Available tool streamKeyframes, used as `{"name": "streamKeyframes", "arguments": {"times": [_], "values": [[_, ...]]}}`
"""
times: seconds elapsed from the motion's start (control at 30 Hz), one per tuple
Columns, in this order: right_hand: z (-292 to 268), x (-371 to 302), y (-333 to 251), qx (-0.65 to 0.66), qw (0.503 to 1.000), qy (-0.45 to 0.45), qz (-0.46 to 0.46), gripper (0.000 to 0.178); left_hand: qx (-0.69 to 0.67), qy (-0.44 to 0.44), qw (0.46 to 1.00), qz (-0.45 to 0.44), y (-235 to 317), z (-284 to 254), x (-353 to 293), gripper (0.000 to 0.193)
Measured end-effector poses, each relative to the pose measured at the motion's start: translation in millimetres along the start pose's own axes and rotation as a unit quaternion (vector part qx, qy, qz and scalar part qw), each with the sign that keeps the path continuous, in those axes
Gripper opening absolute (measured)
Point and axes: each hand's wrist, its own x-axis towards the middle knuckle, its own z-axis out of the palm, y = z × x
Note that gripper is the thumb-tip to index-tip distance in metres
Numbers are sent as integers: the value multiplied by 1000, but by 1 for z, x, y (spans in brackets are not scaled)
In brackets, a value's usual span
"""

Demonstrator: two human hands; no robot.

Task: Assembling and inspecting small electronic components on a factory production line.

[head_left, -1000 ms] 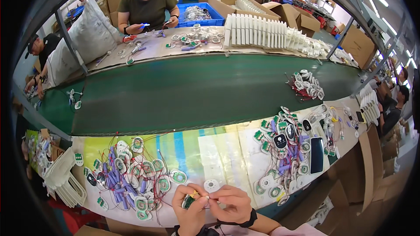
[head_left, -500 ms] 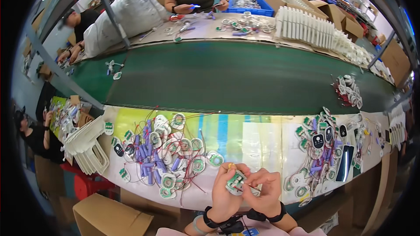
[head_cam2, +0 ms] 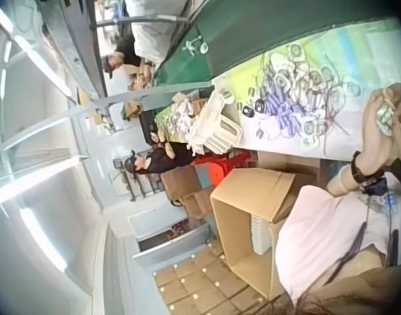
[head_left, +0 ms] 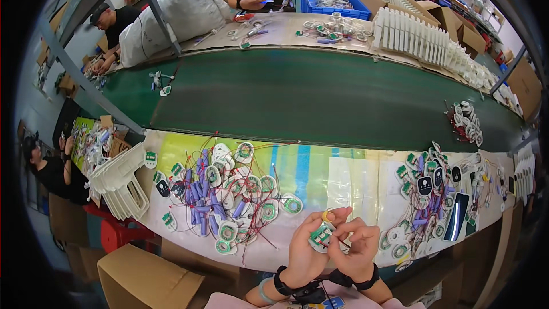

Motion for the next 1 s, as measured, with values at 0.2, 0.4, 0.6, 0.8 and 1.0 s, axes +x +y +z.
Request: {"name": "streamKeyframes", "arguments": {"times": [0.2, 0.4, 0.6, 0.8, 1.0], "values": [[-4, 4, 4, -15, 999, -12, -31, 39, 12, -36, 999, -31, 2, -2, 4, 21], [-9, 6, 3, -39, 996, -65, -40, 42, 19, -40, 999, -31, -1, -6, 4, 21], [-10, 4, 6, -40, 997, -56, -27, 42, 35, -49, 998, -33, 0, -6, 6, 21], [1, -1, -2, 2, 999, 9, 43, 39, 165, -76, 981, 65, -7, -5, 0, 21], [3, -1, 0, 33, 996, -10, 78, 38, 197, -95, 968, 120, -5, -8, 1, 21]]}}
